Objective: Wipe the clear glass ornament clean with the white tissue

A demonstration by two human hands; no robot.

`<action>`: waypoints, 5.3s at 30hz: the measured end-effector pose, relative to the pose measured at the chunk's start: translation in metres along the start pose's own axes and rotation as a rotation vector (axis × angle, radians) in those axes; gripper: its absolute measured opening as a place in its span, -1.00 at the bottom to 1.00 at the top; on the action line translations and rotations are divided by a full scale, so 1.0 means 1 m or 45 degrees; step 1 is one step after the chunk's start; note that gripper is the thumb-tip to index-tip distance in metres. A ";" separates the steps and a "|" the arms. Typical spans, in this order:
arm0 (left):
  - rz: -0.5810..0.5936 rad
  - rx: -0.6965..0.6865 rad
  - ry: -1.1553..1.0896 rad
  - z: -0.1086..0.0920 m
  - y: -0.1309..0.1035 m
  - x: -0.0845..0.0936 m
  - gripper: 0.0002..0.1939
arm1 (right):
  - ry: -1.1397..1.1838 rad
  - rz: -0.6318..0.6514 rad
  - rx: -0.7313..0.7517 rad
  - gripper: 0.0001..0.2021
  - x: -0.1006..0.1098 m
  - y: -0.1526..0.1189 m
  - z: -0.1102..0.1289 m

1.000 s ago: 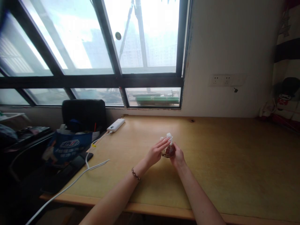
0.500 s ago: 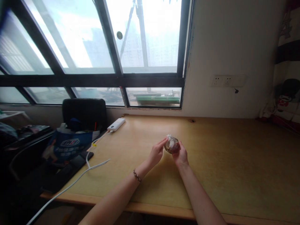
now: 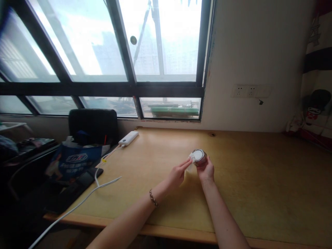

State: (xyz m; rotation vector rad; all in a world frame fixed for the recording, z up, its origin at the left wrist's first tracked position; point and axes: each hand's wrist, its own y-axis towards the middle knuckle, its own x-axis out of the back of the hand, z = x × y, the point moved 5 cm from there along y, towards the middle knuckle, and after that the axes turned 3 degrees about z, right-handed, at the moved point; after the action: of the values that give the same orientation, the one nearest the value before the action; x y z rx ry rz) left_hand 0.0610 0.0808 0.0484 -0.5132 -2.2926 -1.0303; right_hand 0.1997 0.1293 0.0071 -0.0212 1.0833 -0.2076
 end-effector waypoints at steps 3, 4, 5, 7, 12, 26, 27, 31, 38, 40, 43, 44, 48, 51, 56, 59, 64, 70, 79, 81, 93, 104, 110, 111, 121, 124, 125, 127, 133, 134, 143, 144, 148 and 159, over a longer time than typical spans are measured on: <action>0.068 -0.069 0.090 -0.008 -0.001 -0.002 -0.26 | -0.013 -0.024 0.015 -0.70 0.005 0.003 0.001; 0.082 -0.086 0.115 -0.010 0.000 -0.001 -0.26 | -0.017 -0.025 0.020 -0.70 0.006 0.004 0.001; 0.088 -0.097 0.136 -0.011 0.000 -0.001 -0.26 | -0.022 -0.023 0.024 -0.70 0.006 0.004 0.001; 0.076 -0.084 0.164 -0.008 0.001 0.000 -0.25 | -0.026 -0.013 0.033 -0.71 0.004 0.002 0.001; 0.005 0.007 0.205 0.002 0.000 0.002 -0.23 | -0.030 0.002 0.012 -0.74 -0.004 -0.003 0.000; 0.008 -0.009 0.264 -0.015 -0.001 -0.003 -0.26 | -0.063 0.000 0.001 -0.80 -0.010 -0.013 -0.011; 0.006 -0.023 0.273 -0.016 -0.001 -0.002 -0.27 | -0.079 -0.002 0.004 -0.81 -0.011 -0.014 -0.013; 0.002 -0.058 0.303 -0.020 -0.001 0.003 -0.30 | -0.141 0.005 0.009 -0.84 -0.012 -0.017 -0.018; -0.076 0.132 0.299 0.001 0.001 0.007 -0.23 | -0.331 0.073 0.080 -0.89 -0.018 -0.022 -0.021; -0.131 0.199 0.256 0.008 0.002 0.011 -0.24 | -0.357 0.084 0.079 -0.90 -0.018 -0.023 -0.024; -0.182 0.251 0.188 0.014 0.002 0.013 -0.30 | -0.272 0.064 0.023 -0.90 -0.017 -0.022 -0.025; -0.186 0.256 0.174 0.015 0.002 0.012 -0.32 | -0.226 0.058 -0.008 -0.89 -0.018 -0.022 -0.025; -0.153 0.248 0.170 0.014 0.000 0.006 -0.30 | -0.103 0.039 -0.073 -0.78 -0.017 -0.019 -0.018; -0.129 0.207 0.193 0.009 -0.001 0.004 -0.27 | -0.066 0.018 -0.050 -0.75 -0.012 -0.014 -0.012; -0.014 0.042 0.224 -0.005 -0.001 0.004 -0.31 | -0.063 -0.009 -0.044 -0.75 -0.005 -0.010 -0.012; 0.028 -0.037 0.239 -0.011 -0.002 0.004 -0.38 | -0.056 -0.026 -0.054 -0.75 -0.006 -0.012 -0.013; 0.027 -0.041 0.270 -0.009 -0.002 0.004 -0.34 | -0.072 -0.007 -0.125 -0.73 -0.014 -0.018 -0.016; -0.018 0.031 0.256 -0.003 0.000 0.007 -0.31 | -0.124 0.088 -0.179 -0.74 -0.025 -0.025 -0.023; -0.280 0.347 -0.372 0.004 0.002 -0.003 -0.60 | -0.987 0.294 0.492 -0.72 -0.038 -0.039 0.000; -0.282 0.506 -0.771 0.012 0.003 -0.008 -0.74 | -1.451 0.378 0.762 -0.71 -0.049 -0.048 0.004; -0.471 0.668 -2.073 0.028 0.005 -0.008 -0.73 | -2.042 0.527 1.261 -0.82 -0.081 -0.075 0.005; -0.528 0.817 -2.151 0.048 0.002 -0.012 -0.72 | -1.704 0.694 0.902 -0.15 -0.073 -0.053 0.005; -0.527 0.774 -2.035 0.051 0.005 -0.007 -0.73 | -1.802 0.604 0.863 -0.20 -0.069 -0.048 0.004; -0.562 0.768 -1.972 0.053 0.005 -0.005 -0.74 | -1.818 0.579 0.880 -0.22 -0.069 -0.048 0.004; -0.602 0.510 -0.865 0.026 0.006 0.033 -0.68 | -1.788 0.356 0.760 -0.36 -0.061 -0.048 0.003; -0.515 0.336 -0.544 0.011 0.006 0.043 -0.73 | -1.782 0.301 0.719 -0.38 -0.055 -0.044 0.003; -0.480 0.287 -0.473 0.007 0.006 0.044 -0.75 | -1.787 0.283 0.722 -0.38 -0.053 -0.042 0.003; -0.411 0.224 -0.390 0.000 0.006 0.045 -0.77 | -1.809 0.257 0.743 -0.36 -0.050 -0.040 0.003; -0.345 0.239 -0.542 -0.008 0.009 0.045 -0.76 | -1.895 0.425 0.847 -0.37 -0.060 -0.049 0.002; -0.353 0.251 -0.594 -0.008 0.009 0.046 -0.75 | -1.906 0.453 0.847 -0.37 -0.062 -0.051 0.002; -0.204 0.183 -0.546 -0.003 0.009 0.050 -0.67 | -2.038 0.662 0.732 -0.43 -0.067 -0.061 -0.012; -0.174 0.167 -0.532 -0.003 0.009 0.050 -0.66 | -2.048 0.675 0.726 -0.44 -0.067 -0.061 -0.013; -0.149 0.167 -0.448 0.001 0.009 0.050 -0.67 | -2.080 0.644 0.780 -0.45 -0.067 -0.062 -0.014; -0.378 0.458 -0.695 0.021 0.007 0.044 -0.82 | -2.076 0.332 1.047 -0.32 -0.060 -0.056 0.004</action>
State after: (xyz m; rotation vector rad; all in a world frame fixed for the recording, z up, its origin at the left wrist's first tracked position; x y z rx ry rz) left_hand 0.0244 0.1058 0.0688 -0.3364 -3.0305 -0.6219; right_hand 0.1671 0.0849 0.0682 0.5917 -0.6707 -0.2895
